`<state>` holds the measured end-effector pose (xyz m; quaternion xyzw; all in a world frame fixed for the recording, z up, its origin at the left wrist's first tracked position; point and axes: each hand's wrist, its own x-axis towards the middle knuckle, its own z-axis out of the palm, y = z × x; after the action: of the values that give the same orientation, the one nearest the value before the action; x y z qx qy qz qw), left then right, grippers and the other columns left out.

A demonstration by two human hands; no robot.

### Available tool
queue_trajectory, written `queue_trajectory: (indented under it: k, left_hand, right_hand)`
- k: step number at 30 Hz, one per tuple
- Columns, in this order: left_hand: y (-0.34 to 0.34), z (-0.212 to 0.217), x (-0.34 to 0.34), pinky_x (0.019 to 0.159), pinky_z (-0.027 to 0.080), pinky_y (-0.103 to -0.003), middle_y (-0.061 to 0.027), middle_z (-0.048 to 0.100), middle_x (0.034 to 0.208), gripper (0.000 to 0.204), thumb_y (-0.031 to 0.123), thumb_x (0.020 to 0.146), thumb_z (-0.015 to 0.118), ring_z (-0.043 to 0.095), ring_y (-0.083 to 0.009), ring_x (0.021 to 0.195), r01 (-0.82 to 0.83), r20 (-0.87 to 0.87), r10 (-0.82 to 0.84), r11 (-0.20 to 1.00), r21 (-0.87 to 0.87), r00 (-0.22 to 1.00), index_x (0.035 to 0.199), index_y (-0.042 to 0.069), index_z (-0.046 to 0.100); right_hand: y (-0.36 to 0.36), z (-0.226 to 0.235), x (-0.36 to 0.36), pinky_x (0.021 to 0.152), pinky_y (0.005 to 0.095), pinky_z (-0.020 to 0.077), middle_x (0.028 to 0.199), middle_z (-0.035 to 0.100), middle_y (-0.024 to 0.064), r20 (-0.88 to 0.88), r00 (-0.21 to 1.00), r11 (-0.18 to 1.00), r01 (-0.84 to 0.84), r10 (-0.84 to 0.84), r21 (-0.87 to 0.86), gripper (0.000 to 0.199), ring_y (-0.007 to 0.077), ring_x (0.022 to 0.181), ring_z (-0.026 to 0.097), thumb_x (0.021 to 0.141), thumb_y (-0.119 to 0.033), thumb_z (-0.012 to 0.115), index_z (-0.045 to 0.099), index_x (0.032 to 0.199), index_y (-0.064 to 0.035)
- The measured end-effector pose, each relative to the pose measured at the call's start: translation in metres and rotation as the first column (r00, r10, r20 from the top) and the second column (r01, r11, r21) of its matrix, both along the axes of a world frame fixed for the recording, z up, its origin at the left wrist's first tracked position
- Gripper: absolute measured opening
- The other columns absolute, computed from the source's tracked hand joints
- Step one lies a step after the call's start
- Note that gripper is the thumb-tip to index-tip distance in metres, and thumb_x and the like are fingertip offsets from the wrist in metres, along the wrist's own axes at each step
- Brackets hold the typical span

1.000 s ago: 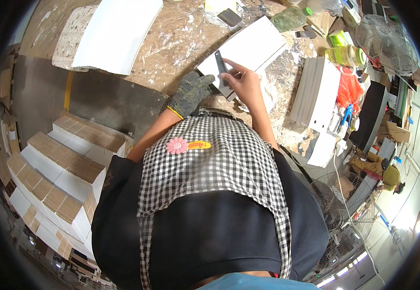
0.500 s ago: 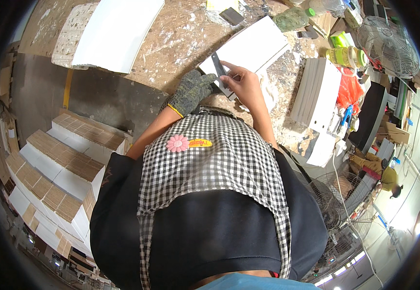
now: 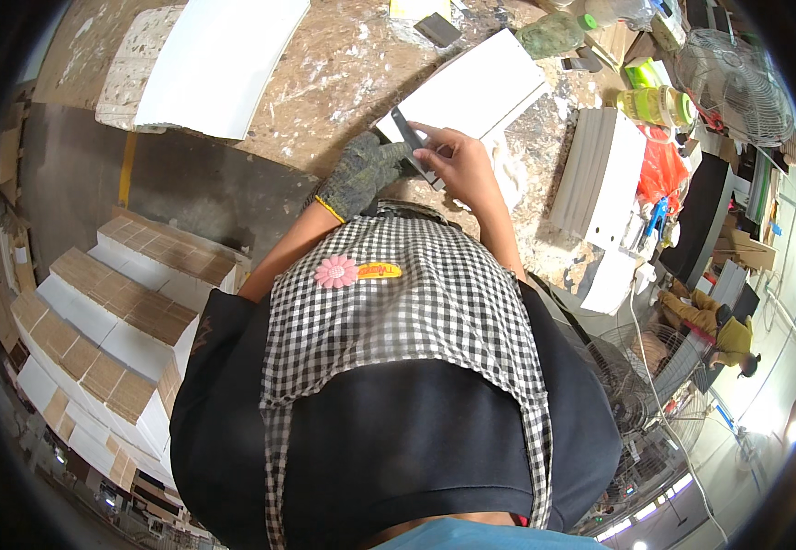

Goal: The person sands the edges of white rectangular panels using a sanding block and wipes them with a cloth. They handle multiple panels one at a time, alternating between sanding and wiping, and stack the finished panels on the workbench.

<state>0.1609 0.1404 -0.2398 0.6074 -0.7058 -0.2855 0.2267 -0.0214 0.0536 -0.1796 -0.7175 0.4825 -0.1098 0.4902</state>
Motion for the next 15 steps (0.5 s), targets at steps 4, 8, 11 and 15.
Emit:
queue_trajectory:
  k: [4,8,11,15]
  left_hand:
    - [0.004,-0.006,0.004,0.086,0.054,-0.043,-0.0165,0.07,0.108,0.026,0.022,0.095,0.065,0.067,-0.0327,0.099,-0.002,-0.086,0.0,1.0,-0.029,0.996,0.117,0.01,0.073]
    - [0.006,-0.016,0.006,0.088,0.053,-0.043,-0.0159,0.069,0.109,0.026,0.021,0.095,0.065,0.064,-0.034,0.104,0.028,-0.109,-0.032,0.999,-0.035,0.993,0.116,0.01,0.072]
    - [0.005,-0.019,0.006,0.088,0.052,-0.044,-0.0165,0.069,0.108,0.026,0.021,0.093,0.065,0.063,-0.0349,0.103,0.044,-0.069,-0.052,0.992,-0.116,0.996,0.116,0.01,0.072]
    - [0.004,-0.017,0.006,0.088,0.052,-0.045,-0.0168,0.068,0.107,0.026,0.021,0.092,0.066,0.063,-0.0355,0.101,0.083,0.013,-0.082,0.991,-0.109,0.997,0.115,0.01,0.072]
  right_hand:
    - [-0.005,-0.003,-0.002,0.067,0.0342,0.0542,0.082,0.075,0.0105,-0.027,0.992,0.992,0.123,-0.122,0.036,0.043,0.0181,0.069,0.07,0.087,-0.016,0.078,0.071,0.129,-0.0174]
    - [-0.009,-0.006,-0.003,0.068,0.0336,0.0548,0.082,0.075,0.0107,-0.005,0.993,0.993,0.115,-0.115,0.02,0.043,0.0178,0.07,0.07,0.087,-0.017,0.078,0.072,0.129,-0.0192]
    - [-0.011,-0.008,-0.003,0.068,0.0337,0.0549,0.082,0.075,0.0107,-0.042,0.99,0.99,0.137,-0.137,0.012,0.042,0.0182,0.071,0.071,0.087,-0.016,0.078,0.072,0.129,-0.0187]
    - [-0.011,-0.008,-0.003,0.067,0.0324,0.0539,0.08,0.075,0.01,-0.016,0.987,0.987,0.159,-0.158,0.038,0.043,0.0167,0.069,0.07,0.086,-0.016,0.079,0.072,0.129,-0.0184]
